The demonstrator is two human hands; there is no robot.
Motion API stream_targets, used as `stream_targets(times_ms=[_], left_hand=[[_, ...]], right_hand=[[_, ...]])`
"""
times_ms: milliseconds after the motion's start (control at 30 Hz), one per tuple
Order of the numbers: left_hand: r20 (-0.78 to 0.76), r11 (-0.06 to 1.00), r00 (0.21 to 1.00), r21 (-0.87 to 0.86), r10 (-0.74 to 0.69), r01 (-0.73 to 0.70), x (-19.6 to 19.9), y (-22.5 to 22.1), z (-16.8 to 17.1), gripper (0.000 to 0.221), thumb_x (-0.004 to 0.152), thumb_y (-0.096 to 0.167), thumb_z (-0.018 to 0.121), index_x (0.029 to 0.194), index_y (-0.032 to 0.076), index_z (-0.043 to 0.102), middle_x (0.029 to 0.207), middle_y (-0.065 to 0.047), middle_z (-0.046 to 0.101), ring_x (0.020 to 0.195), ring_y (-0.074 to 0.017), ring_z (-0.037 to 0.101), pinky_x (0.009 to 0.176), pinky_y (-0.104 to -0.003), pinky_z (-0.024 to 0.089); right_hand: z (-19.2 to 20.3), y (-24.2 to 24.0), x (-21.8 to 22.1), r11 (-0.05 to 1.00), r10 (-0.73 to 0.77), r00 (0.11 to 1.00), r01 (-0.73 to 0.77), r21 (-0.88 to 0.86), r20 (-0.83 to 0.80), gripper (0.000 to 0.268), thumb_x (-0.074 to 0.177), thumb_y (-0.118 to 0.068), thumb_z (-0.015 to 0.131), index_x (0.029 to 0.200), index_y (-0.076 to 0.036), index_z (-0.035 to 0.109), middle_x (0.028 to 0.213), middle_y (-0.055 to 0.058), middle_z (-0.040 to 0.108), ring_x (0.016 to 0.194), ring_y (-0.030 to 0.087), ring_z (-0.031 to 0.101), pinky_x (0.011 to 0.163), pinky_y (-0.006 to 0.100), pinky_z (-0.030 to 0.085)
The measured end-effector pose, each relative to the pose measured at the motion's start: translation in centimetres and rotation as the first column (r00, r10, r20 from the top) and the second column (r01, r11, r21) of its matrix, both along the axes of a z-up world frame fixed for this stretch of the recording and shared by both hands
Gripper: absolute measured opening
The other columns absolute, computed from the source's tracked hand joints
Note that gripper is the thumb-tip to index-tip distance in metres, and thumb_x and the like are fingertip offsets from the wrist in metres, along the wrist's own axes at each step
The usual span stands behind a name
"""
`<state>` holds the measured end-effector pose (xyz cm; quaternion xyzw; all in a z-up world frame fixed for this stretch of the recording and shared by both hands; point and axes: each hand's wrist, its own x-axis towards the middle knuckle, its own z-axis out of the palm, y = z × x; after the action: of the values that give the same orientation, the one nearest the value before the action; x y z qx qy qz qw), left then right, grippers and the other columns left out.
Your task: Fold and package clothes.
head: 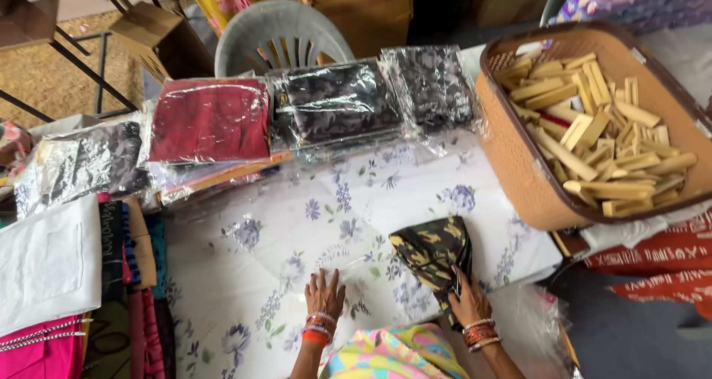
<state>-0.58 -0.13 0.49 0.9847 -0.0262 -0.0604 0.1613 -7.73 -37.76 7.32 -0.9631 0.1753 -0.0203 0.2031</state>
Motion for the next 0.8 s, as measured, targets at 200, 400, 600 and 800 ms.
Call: stream_targets(times_ms=[200, 400, 600, 800], left_hand=[[-0.056, 0.992, 0.992, -0.061, -0.114, 0.111, -0.6, 0.2, 2.9, 0.074, 0.080, 0.008, 0.069, 0.147, 0.026, 0.044, 0.155, -0.015, 0.042, 0.141, -0.0447, 0.036, 0.112, -0.059, 0.032], [-0.046, 0.950, 0.954, -0.113, -0.297, 0.291, -0.7, 1.1, 2.1, 0.056, 0.074, -0.004, 0.071, 0.124, 0.016, 0.054, 0.146, -0.013, 0.050, 0.129, -0.0356, 0.053, 0.102, -0.045, 0.051], [0.270, 0.917, 0.880, 0.025, -0.390, 0.399, 1.1, 1.2, -3.0, 0.030, 0.090, 0.006, 0.061, 0.119, 0.011, 0.057, 0.144, -0.008, 0.055, 0.137, -0.0358, 0.054, 0.092, -0.044, 0.057], [0.141, 0.933, 0.925, -0.014, -0.353, 0.359, 1.2, -0.5, 5.7, 0.065, 0.079, -0.006, 0.059, 0.143, 0.001, 0.050, 0.152, -0.013, 0.050, 0.141, -0.0365, 0.042, 0.100, -0.047, 0.048]], right_hand=[[0.9, -3.1, 2.2, 0.987, -0.016, 0.968, 0.056, 0.153, -0.251, 0.061, 0.083, -0.027, 0.068, 0.139, -0.044, 0.055, 0.119, 0.007, 0.074, 0.098, 0.038, 0.072, 0.085, 0.048, 0.059], [10.0, -2.3, 5.1, 0.988, 0.143, 0.977, -0.151, -0.039, -0.160, 0.050, 0.086, -0.025, 0.070, 0.133, -0.039, 0.061, 0.114, 0.004, 0.075, 0.095, 0.032, 0.074, 0.079, 0.045, 0.060], [22.3, 1.7, 8.2, 0.943, 0.323, 0.946, -0.319, -0.099, 0.028, 0.047, 0.081, -0.018, 0.072, 0.127, -0.031, 0.065, 0.120, 0.004, 0.073, 0.091, 0.033, 0.073, 0.073, 0.044, 0.060], [26.9, 8.1, 8.5, 0.854, 0.513, 0.823, -0.518, -0.046, 0.243, 0.041, 0.086, -0.012, 0.069, 0.126, -0.019, 0.067, 0.117, 0.010, 0.074, 0.097, 0.033, 0.072, 0.077, 0.043, 0.059]])
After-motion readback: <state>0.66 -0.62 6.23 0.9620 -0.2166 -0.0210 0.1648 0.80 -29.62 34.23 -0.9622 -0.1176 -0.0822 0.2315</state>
